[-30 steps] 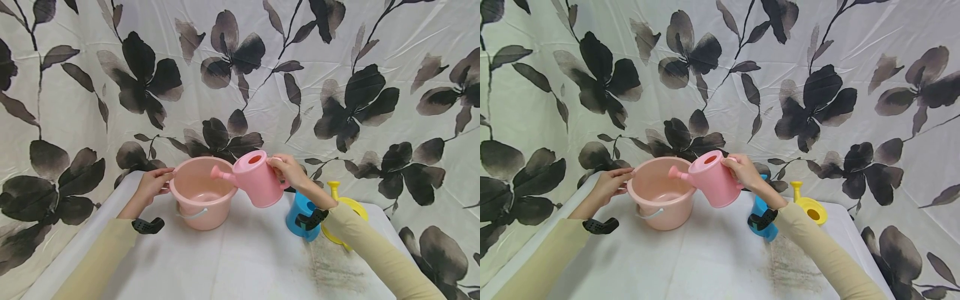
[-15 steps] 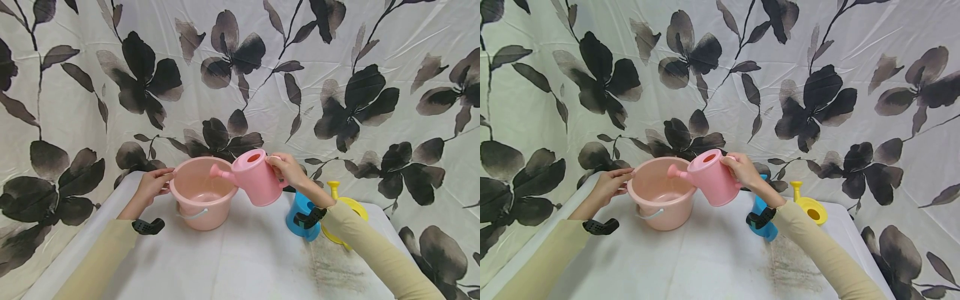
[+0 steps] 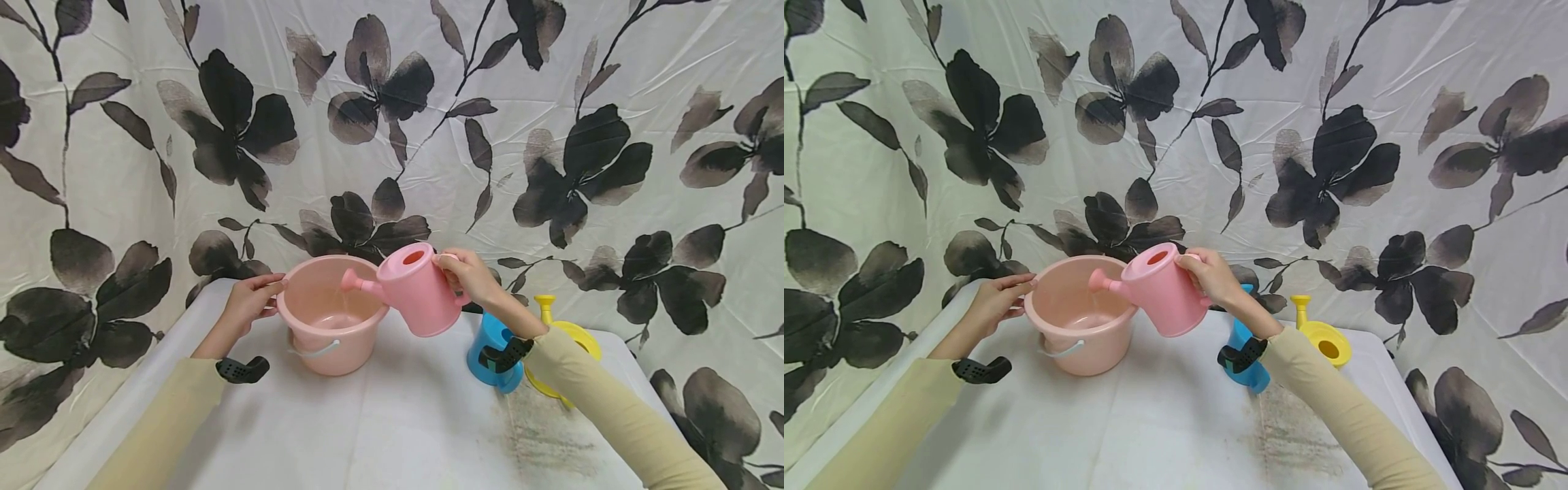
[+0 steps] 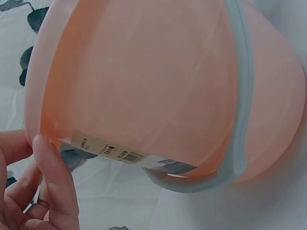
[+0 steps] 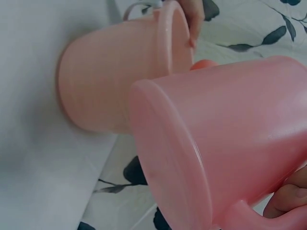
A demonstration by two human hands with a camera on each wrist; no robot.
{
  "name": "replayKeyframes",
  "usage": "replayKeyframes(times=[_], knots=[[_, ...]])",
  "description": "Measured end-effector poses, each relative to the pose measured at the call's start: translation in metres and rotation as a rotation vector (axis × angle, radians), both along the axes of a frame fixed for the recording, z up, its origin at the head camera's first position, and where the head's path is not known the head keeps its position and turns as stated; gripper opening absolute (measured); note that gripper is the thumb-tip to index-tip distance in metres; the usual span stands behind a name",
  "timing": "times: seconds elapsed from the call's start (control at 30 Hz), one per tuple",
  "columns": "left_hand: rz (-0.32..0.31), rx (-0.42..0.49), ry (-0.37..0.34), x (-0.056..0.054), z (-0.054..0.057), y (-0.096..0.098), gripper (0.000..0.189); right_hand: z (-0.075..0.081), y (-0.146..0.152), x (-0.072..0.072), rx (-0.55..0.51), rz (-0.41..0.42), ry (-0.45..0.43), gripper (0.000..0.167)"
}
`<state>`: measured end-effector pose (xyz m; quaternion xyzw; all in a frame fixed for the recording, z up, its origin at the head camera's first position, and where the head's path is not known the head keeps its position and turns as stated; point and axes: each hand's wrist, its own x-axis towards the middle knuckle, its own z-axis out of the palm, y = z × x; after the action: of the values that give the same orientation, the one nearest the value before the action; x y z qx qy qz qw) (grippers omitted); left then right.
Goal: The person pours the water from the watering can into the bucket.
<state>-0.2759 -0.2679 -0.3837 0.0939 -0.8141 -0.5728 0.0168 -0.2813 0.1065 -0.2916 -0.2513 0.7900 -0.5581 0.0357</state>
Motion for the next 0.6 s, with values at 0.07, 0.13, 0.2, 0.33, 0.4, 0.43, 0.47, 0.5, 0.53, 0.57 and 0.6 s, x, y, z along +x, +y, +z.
replayKeyframes(times=[0.07, 0.13, 0.2, 0.33, 0.4, 0.43, 0.47, 0.5, 0.53, 0.57, 0.6], knots=[[0.0, -0.003, 0.001, 0.0, -0.0004, 0.0001, 0.054, 0.0003, 0.0002, 0.0003, 0.001, 0.001, -0.004, 0.035], [0.0, -0.005, 0.0, 0.0, -0.0009, 0.0003, 0.054, 0.0003, 0.0005, 0.0004, -0.003, 0.002, -0.008, 0.035], [0.0, -0.008, -0.001, 0.0, -0.0013, 0.0004, 0.054, 0.0001, 0.0008, 0.0001, -0.006, 0.003, -0.008, 0.035], [0.003, -0.01, -0.002, 0.0, -0.0015, 0.0008, 0.054, 0.0002, 0.0013, -0.0003, -0.005, 0.005, 0.0, 0.034], [0.003, -0.008, -0.002, 0.0001, -0.0011, 0.0011, 0.054, 0.0004, 0.0013, -0.0002, -0.001, 0.004, 0.005, 0.035], [0.003, -0.007, -0.003, 0.0001, -0.0009, 0.0011, 0.054, 0.0005, 0.0012, -0.0001, 0.002, 0.004, 0.008, 0.035], [0.004, -0.007, -0.003, 0.0003, -0.0007, 0.0012, 0.054, 0.0007, 0.001, 0.0002, 0.003, 0.004, 0.008, 0.035], [0.004, -0.007, -0.005, 0.0004, -0.0004, 0.0012, 0.054, 0.001, 0.0007, 0.0006, 0.003, 0.004, 0.008, 0.036], [0.004, -0.008, -0.005, 0.0006, -0.0002, 0.0012, 0.054, 0.0013, 0.0003, 0.0009, 0.003, 0.003, 0.007, 0.036], [0.005, -0.008, -0.006, 0.0008, 0.0001, 0.0013, 0.054, 0.0017, 0.0001, 0.0012, 0.002, 0.006, 0.008, 0.036], [0.006, -0.009, -0.007, 0.001, 0.0003, 0.0013, 0.053, 0.0022, -0.0002, 0.0016, 0.003, 0.007, 0.007, 0.037]])
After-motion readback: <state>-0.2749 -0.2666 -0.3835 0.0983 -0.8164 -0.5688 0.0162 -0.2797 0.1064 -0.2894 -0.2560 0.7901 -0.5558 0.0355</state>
